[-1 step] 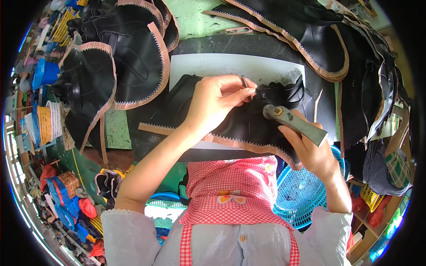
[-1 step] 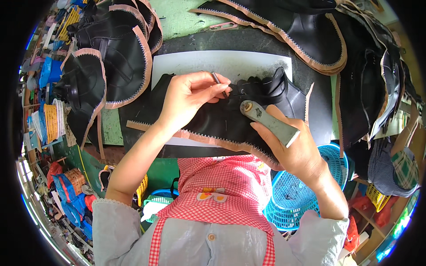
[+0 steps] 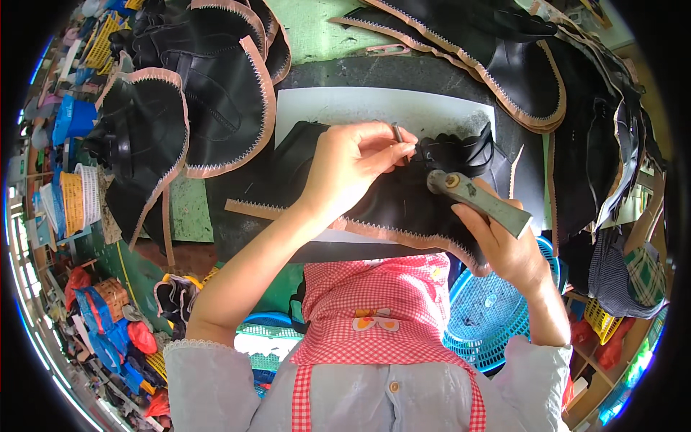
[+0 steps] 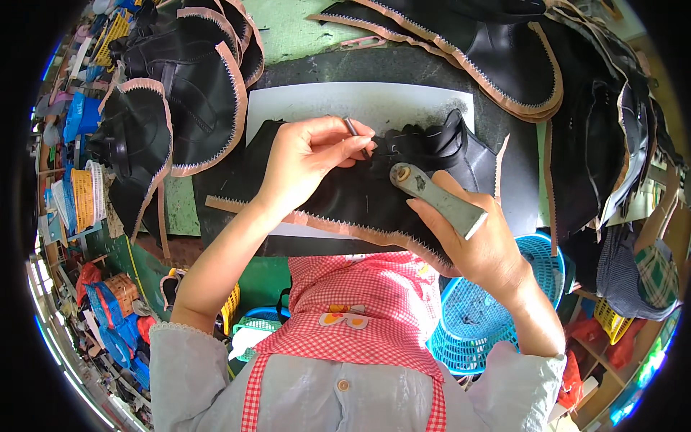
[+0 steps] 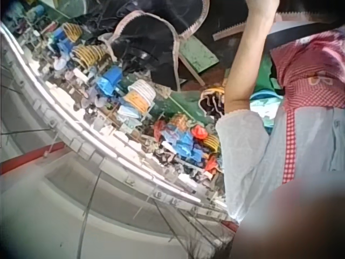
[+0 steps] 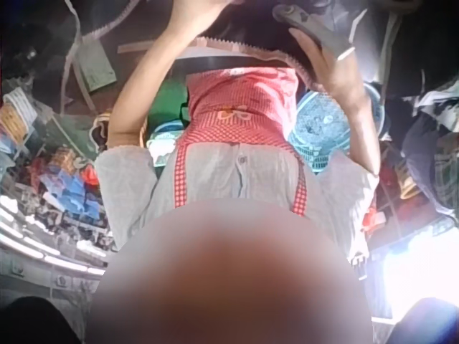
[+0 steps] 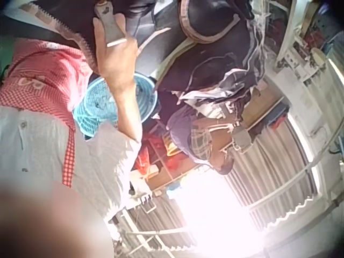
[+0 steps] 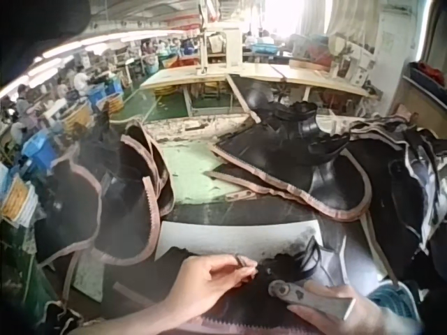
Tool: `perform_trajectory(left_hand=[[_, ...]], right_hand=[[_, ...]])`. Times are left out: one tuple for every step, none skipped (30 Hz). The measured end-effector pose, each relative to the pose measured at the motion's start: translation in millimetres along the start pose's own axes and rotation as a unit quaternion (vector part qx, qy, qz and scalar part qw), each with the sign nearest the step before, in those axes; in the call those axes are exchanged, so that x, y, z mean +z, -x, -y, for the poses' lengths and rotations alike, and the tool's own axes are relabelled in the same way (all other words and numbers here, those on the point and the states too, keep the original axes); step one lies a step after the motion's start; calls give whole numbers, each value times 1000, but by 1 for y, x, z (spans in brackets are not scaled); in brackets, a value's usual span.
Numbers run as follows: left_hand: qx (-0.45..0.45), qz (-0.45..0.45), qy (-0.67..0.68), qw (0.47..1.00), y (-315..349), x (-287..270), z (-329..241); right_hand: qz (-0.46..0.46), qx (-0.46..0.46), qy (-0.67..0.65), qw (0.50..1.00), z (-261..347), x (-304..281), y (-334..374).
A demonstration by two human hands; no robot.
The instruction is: Punching holes into shoe upper leather components using a manual hand punch and a hammer at a factory workbench.
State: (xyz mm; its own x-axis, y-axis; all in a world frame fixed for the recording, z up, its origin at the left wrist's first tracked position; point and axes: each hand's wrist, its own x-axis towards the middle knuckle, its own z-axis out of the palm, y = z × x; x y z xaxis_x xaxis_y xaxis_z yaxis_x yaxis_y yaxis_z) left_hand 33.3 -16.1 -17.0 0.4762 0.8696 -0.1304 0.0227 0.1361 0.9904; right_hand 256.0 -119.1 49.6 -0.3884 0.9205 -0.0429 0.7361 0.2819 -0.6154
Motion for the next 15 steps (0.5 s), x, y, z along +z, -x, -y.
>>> perform_trajectory(left_hand=[[4, -3, -6, 1000, 0, 1, 0], [5, -3, -5, 1000, 1, 0, -1], [4, 4, -25, 1000, 1, 0, -2], [4, 11, -45, 999, 2, 0, -3], [5, 10, -45, 999, 2, -1, -2], [5, 12, -41, 999, 2, -1, -1], [6, 14, -37, 999, 2, -1, 0], [7, 14, -37, 999, 2, 0, 0], [36, -1, -56, 998, 4, 2, 1], [64, -16, -76, 995, 4, 3, 2], [82, -28, -85, 993, 6, 6, 2], [100, -40, -94, 990, 8, 8, 3], [97, -42, -95, 990, 11, 7, 3], [125, -49, -137, 981, 13, 9, 1], [152, -56, -178, 971, 15, 10, 0]], right_hand=[[6, 20, -28, 999, 0, 0, 0], [6, 19, -27, 999, 0, 0, 0], [5, 25, -31, 999, 1, 0, 0], [5, 29, -35, 999, 1, 0, 0], [5, 28, -35, 999, 1, 0, 0], [5, 22, -27, 999, 1, 0, 1], [5, 15, -19, 1000, 1, 0, 1], [5, 15, -19, 1000, 0, 0, 2], [0, 21, -32, 999, 0, 0, 3], [-5, 25, -46, 999, -1, 0, 1], [-12, 80, -71, 994, 3, -4, -2], [-18, 135, -97, 986, 12, -13, -7], [-7, 195, -86, 977, 24, -25, -11], [-85, 137, -132, 978, 30, -28, -8], [-162, 77, -176, 968, 34, -28, -2]])
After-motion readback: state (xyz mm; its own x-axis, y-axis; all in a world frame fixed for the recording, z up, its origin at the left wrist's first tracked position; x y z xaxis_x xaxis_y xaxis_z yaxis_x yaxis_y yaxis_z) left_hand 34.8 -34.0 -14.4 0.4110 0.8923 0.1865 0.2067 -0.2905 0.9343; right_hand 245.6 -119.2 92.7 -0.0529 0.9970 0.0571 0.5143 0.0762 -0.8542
